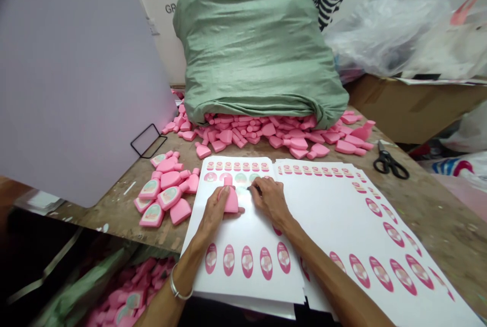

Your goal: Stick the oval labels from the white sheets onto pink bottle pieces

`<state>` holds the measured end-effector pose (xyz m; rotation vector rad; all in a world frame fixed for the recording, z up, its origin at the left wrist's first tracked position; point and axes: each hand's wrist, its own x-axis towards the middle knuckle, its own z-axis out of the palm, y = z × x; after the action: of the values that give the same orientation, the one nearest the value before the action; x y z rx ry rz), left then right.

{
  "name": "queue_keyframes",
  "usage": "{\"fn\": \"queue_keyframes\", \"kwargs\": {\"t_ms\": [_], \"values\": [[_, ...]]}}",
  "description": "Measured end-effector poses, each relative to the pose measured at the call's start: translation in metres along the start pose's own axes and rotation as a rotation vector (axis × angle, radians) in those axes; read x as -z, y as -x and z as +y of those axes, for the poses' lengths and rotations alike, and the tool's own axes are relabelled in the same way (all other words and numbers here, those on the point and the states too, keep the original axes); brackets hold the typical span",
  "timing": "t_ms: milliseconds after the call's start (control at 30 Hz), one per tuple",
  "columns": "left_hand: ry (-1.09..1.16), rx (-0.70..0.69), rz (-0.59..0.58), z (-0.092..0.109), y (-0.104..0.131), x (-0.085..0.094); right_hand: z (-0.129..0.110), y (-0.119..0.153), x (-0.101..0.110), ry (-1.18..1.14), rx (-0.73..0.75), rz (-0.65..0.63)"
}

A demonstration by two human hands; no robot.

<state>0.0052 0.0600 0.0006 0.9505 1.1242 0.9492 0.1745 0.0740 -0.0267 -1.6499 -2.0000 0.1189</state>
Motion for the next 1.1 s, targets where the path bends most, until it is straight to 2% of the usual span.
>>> {"fn": "queue_keyframes", "kwargs": {"t_ms": [167, 367, 567, 667, 833, 933, 1100], "values": [[0.007, -0.007, 0.002, 0.000, 0.000, 0.000, 0.004, -0.007, 0.002, 0.018, 0.014, 0.023], [0.007, -0.007, -0.003, 0.000, 0.001, 0.001, 0.005, -0.012, 0.000, -0.098, 0.144, -0.123], [-0.002, -0.012, -0.009, 0.001, 0.001, 0.000, 0.006, -0.011, 0.001, 0.016, 0.090, 0.010], [0.001, -0.021, -0.007, 0.000, 0.000, 0.000, 0.010, -0.012, 0.002, 0.026, 0.116, -0.037], [0.011, -0.019, -0.006, -0.001, 0.001, 0.000, 0.013, -0.013, 0.002, -0.100, 0.101, -0.073], [0.005, -0.006, -0.005, 0.000, 0.001, 0.000, 0.013, -0.012, 0.003, -0.129, 0.079, -0.048], [-0.012, 0.012, -0.004, 0.003, 0.001, -0.001, 0.010, -0.010, 0.001, -0.017, 0.096, 0.011]]}}
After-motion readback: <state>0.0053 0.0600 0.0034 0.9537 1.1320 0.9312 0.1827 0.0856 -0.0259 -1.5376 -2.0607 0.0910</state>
